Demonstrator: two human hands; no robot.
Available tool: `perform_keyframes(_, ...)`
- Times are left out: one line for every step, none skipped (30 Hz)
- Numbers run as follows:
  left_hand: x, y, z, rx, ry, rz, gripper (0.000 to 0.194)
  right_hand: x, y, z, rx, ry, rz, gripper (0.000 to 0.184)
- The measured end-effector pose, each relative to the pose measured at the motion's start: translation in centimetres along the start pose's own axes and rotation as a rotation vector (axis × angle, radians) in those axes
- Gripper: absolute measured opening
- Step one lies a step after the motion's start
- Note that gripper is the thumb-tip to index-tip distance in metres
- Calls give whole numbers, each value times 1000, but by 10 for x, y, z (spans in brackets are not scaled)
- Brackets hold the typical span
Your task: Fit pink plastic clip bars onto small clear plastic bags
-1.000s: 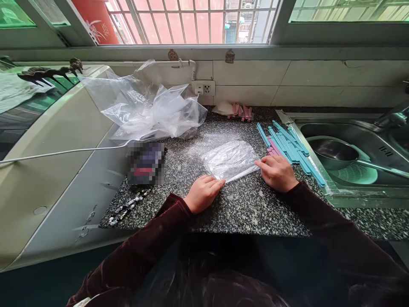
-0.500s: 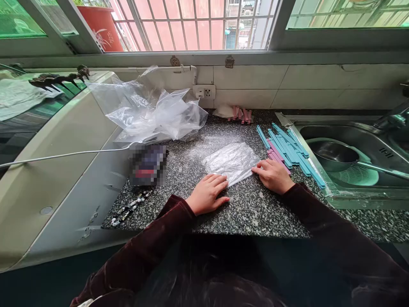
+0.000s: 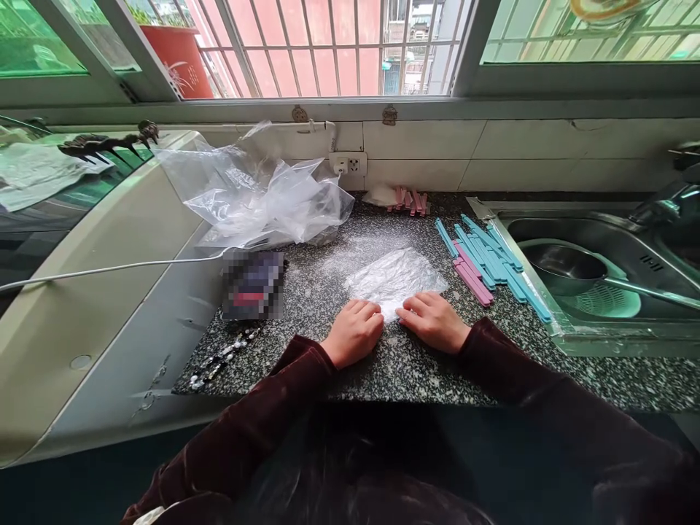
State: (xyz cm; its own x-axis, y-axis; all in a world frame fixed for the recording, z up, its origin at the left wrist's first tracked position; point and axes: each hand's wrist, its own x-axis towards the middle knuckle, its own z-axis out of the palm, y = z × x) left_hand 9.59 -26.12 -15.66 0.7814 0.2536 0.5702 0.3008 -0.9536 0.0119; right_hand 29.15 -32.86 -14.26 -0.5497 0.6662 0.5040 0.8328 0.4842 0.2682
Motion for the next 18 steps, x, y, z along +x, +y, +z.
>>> perform_keyframes(1, 2, -1, -26, 12, 17, 17, 1, -2, 1, -13, 12, 2, 16)
perform_keyframes(1, 3, -3, -67, 21, 34, 15, 2, -4, 2, -22, 28, 6, 18)
perform_keyframes(1, 3, -5, -121, 30, 43, 13, 3, -4, 3, -24, 47, 12, 20)
perform_keyframes(1, 2, -6, -182, 41, 38, 12, 2, -4, 3, -18, 71, 19, 21)
perform_keyframes(1, -1, -8, -241, 58, 11, 14, 1, -2, 2, -6, 99, 24, 21)
perform_keyframes(1, -5, -9, -288, 88, -41, 18, 0, -1, 1, 14, 130, 27, 20)
perform_keyframes(0, -12, -10, -315, 121, -112, 21, -3, 2, 0, 40, 164, 26, 20)
perform_keyframes(-1, -20, -11, -320, 156, -193, 23, -5, 4, -2, 73, 201, 24, 19)
perform_keyframes(-2, -30, -11, -301, 186, -270, 24, -8, 6, -3, 110, 238, 23, 18)
perform_keyframes(-3, -39, -10, -263, 180, -328, 26, -12, 8, -5, 151, 278, 26, 18)
perform_keyframes(-4, -47, -10, -223, 147, -353, 29, -15, 10, -7, 195, 317, 33, 18)
perform_keyframes(-4, -54, -9, -198, 94, -343, 31, -17, 11, -9, 239, 354, 47, 18)
perform_keyframes(-5, -59, -8, -182, 35, -316, 33, -20, 12, -10, 282, 386, 70, 19)
perform_keyframes(-5, -62, -7, -173, -17, -281, 36, -22, 13, -12, 320, 413, 103, 20)
perform_keyframes(-5, -63, -7, -168, -59, -248, 37, -23, 13, -14, 354, 432, 139, 21)
perform_keyframes(-5, -63, -6, -164, -88, -222, 39, -25, 14, -16, 381, 442, 178, 23)
perform_keyframes(-5, -61, -6, -158, -106, -204, 39, -26, 14, -18, 403, 444, 216, 23)
perform_keyframes(-4, -59, -6, -153, -118, -192, 39, -28, 14, -20, 421, 438, 249, 24)
